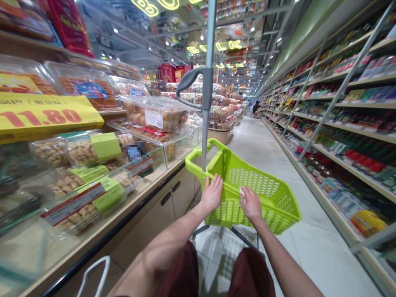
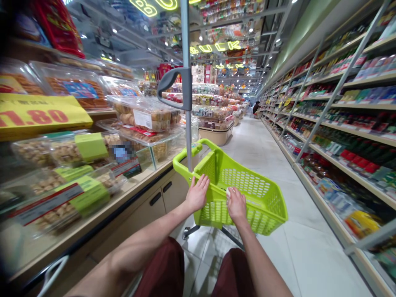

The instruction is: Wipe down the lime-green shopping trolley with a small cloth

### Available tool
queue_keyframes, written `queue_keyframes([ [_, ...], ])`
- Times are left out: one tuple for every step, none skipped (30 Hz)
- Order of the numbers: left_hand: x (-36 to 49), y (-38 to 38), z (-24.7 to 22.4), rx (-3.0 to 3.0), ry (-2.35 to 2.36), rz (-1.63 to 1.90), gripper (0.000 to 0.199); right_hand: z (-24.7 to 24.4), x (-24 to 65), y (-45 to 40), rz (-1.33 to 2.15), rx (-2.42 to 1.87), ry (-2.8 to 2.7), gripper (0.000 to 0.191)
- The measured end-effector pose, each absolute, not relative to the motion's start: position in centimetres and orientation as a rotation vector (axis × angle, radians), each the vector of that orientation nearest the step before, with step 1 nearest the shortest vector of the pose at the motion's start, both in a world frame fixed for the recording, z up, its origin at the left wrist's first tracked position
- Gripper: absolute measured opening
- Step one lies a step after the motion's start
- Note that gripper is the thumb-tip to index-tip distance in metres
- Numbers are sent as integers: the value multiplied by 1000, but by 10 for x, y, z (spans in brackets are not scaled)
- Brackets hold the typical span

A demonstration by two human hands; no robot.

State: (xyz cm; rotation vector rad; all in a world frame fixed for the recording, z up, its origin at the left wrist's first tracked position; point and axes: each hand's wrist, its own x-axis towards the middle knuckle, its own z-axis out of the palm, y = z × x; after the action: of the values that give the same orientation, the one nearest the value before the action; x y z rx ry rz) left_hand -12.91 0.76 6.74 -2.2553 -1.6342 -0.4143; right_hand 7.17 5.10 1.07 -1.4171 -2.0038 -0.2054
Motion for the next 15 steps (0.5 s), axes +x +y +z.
queue_keyframes([
  [-130, 7, 68, -2261, -1631, -419, 63, 9, 83, 50, -202, -1453, -1992, 42],
  [-130, 7, 68, -2266, -1630, -424, 64, 6, 96, 50, -203, -1503, -1963, 41],
  [-129, 6, 69, -2269, -1632, -429, 64, 4, 108, 49, -206, -1561, -1919, 40],
  [-129, 6, 69, -2270, -1637, -432, 63, 1, 119, 49, -211, -1621, -1866, 39],
  [-128, 6, 69, -2270, -1645, -432, 63, 0, 128, 48, -215, -1679, -1809, 39],
  [-127, 7, 70, -2271, -1653, -429, 63, -1, 134, 48, -214, -1728, -1754, 38],
  [-126, 7, 70, -2270, -1663, -423, 62, 0, 136, 48, -208, -1761, -1716, 38],
  [-125, 8, 70, -2269, -1671, -418, 62, 1, 134, 47, -194, -1777, -1700, 37],
  [-124, 8, 70, -2268, -1678, -415, 63, 4, 128, 47, -174, -1775, -1701, 37],
  [-123, 9, 70, -2266, -1683, -415, 63, 6, 118, 46, -151, -1754, -1722, 37],
  [-123, 10, 70, -2261, -1685, -419, 63, 10, 105, 46, -123, -1717, -1752, 37],
  [-123, 10, 70, -2256, -1686, -425, 64, 13, 91, 45, -105, -1671, -1775, 38],
  [-123, 10, 70, -2251, -1686, -431, 63, 16, 77, 44, -89, -1611, -1805, 39],
  [-124, 10, 70, -2247, -1686, -436, 63, 19, 64, 43, -65, -1550, -1826, 40],
  [-124, 10, 70, -2245, -1687, -439, 63, 22, 53, 42, -40, -1498, -1828, 41],
])
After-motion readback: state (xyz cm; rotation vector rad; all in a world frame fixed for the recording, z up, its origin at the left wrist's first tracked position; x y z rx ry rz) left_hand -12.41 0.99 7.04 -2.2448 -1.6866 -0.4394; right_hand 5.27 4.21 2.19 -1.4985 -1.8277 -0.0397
